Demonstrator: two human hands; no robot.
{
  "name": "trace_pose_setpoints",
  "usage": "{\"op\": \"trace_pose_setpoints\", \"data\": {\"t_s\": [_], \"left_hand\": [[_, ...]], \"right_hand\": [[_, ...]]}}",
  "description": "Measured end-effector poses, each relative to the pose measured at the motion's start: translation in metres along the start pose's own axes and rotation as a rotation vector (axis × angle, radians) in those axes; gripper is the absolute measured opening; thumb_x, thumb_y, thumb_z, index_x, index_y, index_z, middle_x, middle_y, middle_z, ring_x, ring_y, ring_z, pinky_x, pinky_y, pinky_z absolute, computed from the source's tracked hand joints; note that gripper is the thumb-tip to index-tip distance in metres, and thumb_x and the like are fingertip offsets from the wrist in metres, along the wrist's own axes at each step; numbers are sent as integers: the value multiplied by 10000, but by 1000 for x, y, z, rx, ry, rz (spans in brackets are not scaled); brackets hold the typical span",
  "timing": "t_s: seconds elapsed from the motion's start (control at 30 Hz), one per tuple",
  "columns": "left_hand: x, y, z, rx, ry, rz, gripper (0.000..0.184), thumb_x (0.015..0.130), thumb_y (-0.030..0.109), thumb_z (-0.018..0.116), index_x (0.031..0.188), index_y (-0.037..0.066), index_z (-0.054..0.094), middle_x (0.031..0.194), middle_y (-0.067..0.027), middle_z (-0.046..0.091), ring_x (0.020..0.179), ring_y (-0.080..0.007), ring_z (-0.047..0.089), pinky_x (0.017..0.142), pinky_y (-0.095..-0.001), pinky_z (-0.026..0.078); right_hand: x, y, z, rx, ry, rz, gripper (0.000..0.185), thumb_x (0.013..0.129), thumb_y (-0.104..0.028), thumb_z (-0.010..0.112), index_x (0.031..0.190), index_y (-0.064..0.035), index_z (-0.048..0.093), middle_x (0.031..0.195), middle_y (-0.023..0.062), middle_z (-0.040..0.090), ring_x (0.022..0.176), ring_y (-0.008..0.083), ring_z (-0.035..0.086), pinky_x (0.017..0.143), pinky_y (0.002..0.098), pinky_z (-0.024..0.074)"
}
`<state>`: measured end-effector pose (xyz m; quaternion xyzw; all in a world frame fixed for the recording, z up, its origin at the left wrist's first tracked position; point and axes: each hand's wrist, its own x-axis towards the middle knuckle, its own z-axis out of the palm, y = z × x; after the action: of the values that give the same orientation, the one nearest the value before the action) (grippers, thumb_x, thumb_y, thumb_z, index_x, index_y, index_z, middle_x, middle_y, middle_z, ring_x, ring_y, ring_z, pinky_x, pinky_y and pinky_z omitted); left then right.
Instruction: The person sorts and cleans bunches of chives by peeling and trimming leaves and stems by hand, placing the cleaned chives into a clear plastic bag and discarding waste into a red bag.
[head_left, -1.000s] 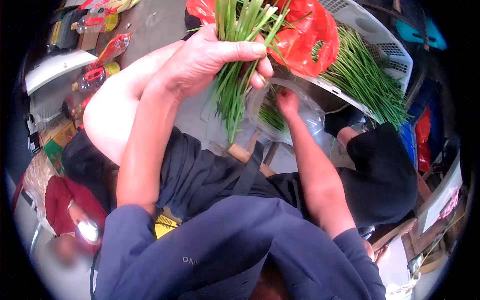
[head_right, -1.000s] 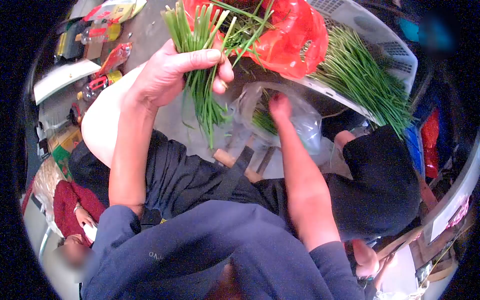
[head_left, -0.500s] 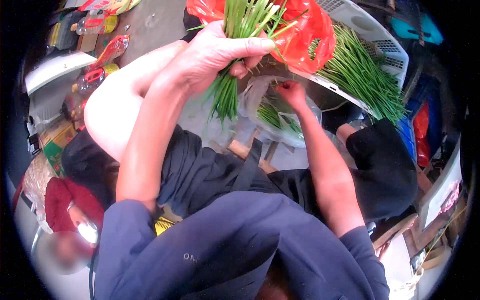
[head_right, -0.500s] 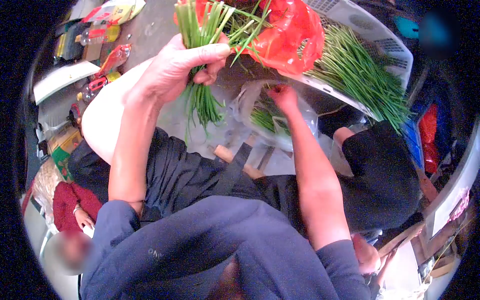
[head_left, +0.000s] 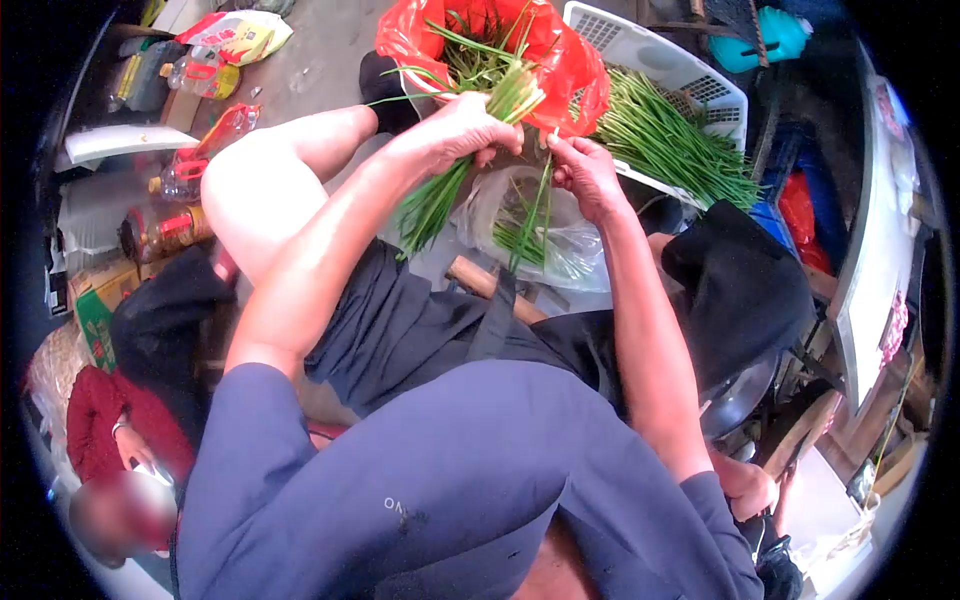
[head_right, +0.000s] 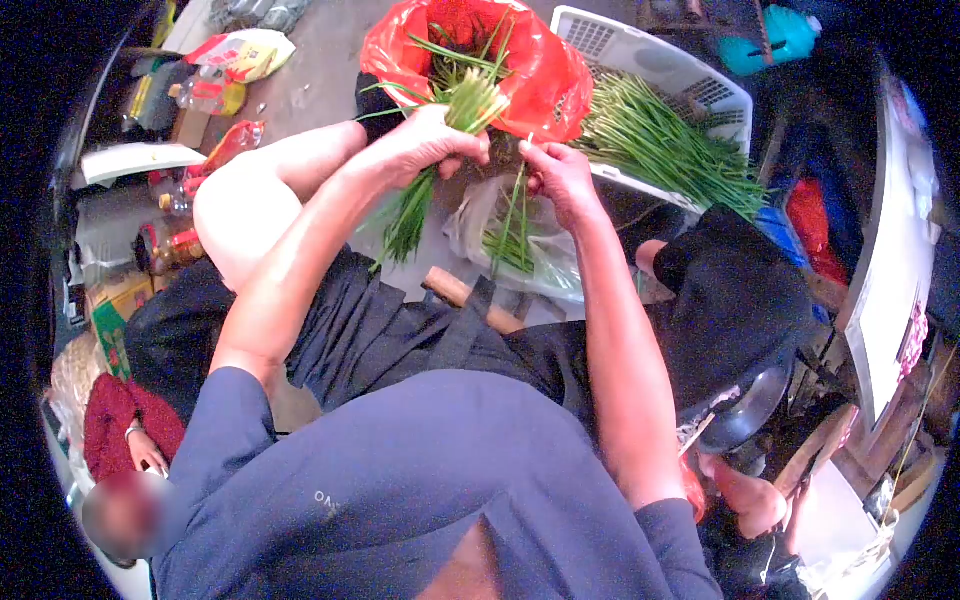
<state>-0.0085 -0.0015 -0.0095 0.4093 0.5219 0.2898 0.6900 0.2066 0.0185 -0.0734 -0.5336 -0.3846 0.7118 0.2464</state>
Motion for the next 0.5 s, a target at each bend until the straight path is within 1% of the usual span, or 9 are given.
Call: {"op": "trace_pose_setpoints", "data": {"t_s": [0.07, 0.1, 0.2, 0.3, 0.4, 0.47, 0.5], "left_hand": [[-3, -4, 9, -4, -56, -29, 147, 741, 120, 685, 852, 43, 629, 753, -45, 649, 462, -64, 463, 410, -206, 336], [-3, -5, 13, -4, -52, -56, 142, 740, 132, 694, 835, 47, 632, 751, -49, 649, 455, -61, 448, 410, -202, 325], [-7, -5, 19, -21, -89, -70, 136, 744, 144, 701, 818, 52, 633, 737, -44, 639, 457, -57, 441, 409, -196, 310], [-6, -3, 21, -25, -110, -94, 143, 755, 156, 710, 819, 55, 632, 707, -28, 616, 459, -53, 434, 410, -192, 300], [-3, -7, 19, -3, -132, -81, 138, 765, 154, 716, 826, 57, 638, 685, -12, 594, 464, -53, 435, 408, -193, 298], [-6, -2, 22, -130, -104, -86, 124, 772, 145, 717, 809, 58, 638, 685, -13, 594, 466, -57, 435, 408, -197, 303], [-5, -2, 21, -127, -105, -87, 124, 772, 145, 717, 809, 58, 638, 685, -13, 594, 466, -57, 435, 408, -197, 303]], "right_hand": [[-9, -11, 3, 70, -2, -21, 236, 845, -296, 678, 771, -88, 596, 652, -35, 561, 494, 47, 497, 458, 192, 386], [-12, -14, 5, 71, 1, -26, 236, 845, -296, 678, 771, -88, 596, 652, -35, 561, 494, 47, 497, 458, 192, 386], [-19, -19, 15, 192, -20, -66, 225, 839, -280, 689, 827, -64, 627, 681, -15, 595, 506, 53, 510, 470, 189, 406], [-22, -19, 22, 214, 2, -103, 232, 839, -276, 693, 851, -51, 636, 704, -1, 616, 513, 58, 519, 478, 193, 416], [-25, -25, 28, 239, 13, -129, 239, 849, -275, 685, 840, -42, 637, 713, 9, 625, 523, 59, 525, 489, 196, 424], [-27, -27, 30, 264, 21, -135, 240, 851, -273, 684, 840, -38, 638, 714, 10, 626, 526, 60, 527, 493, 197, 427], [-26, -27, 30, 253, 29, -147, 240, 852, -270, 684, 844, -34, 641, 716, 11, 627, 527, 60, 528, 495, 202, 431]]}}
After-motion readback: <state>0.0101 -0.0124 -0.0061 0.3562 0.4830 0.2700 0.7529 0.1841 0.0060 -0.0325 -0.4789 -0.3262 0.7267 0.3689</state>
